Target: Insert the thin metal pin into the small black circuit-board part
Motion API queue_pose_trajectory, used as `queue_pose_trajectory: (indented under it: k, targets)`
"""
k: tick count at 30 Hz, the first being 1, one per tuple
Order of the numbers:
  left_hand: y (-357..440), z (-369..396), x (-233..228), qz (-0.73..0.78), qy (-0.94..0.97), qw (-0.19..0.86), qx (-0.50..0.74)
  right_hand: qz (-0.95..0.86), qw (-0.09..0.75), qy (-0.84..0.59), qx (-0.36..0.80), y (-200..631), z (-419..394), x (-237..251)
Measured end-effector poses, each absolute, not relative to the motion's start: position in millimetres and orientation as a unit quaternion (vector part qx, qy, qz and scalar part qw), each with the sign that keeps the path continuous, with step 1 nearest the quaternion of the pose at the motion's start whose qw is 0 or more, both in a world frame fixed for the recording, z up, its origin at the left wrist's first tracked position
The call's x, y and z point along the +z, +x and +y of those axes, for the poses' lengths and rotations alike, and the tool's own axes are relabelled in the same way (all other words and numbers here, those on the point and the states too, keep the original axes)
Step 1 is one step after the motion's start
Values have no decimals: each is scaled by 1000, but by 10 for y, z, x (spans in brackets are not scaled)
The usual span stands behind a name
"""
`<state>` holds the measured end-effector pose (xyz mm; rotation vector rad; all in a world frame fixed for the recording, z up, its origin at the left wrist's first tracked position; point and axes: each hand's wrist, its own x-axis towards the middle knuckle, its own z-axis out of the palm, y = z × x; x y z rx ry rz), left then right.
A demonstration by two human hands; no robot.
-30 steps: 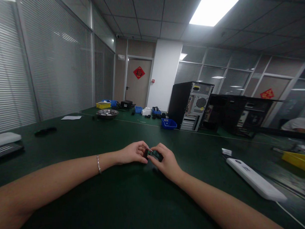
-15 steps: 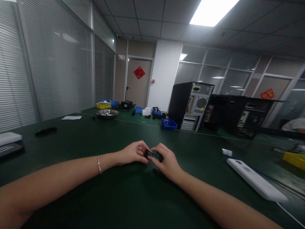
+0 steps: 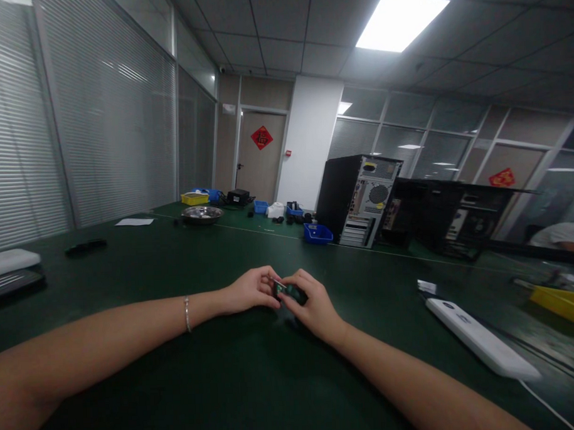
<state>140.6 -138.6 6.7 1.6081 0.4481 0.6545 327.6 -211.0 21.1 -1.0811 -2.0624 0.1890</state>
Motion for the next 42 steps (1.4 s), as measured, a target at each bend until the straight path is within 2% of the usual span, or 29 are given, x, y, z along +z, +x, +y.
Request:
queue_pose_trajectory:
  k: [9,23,33,42]
  targets:
    - [1409,-1425,113,186,692,634,291,-815,410,-405,66,3307,-2079,172]
    - [1393,-1442,121,200,707,615,287,-833,357,-421,43,3308,-2092,225]
    - [1433,-1483,133,196,642,678,300,-828,350,-437,17,3330,-2083,209]
    - [1449,-1465,75,235,638,675,286,-822,351,-448,9,3278,-2076,185]
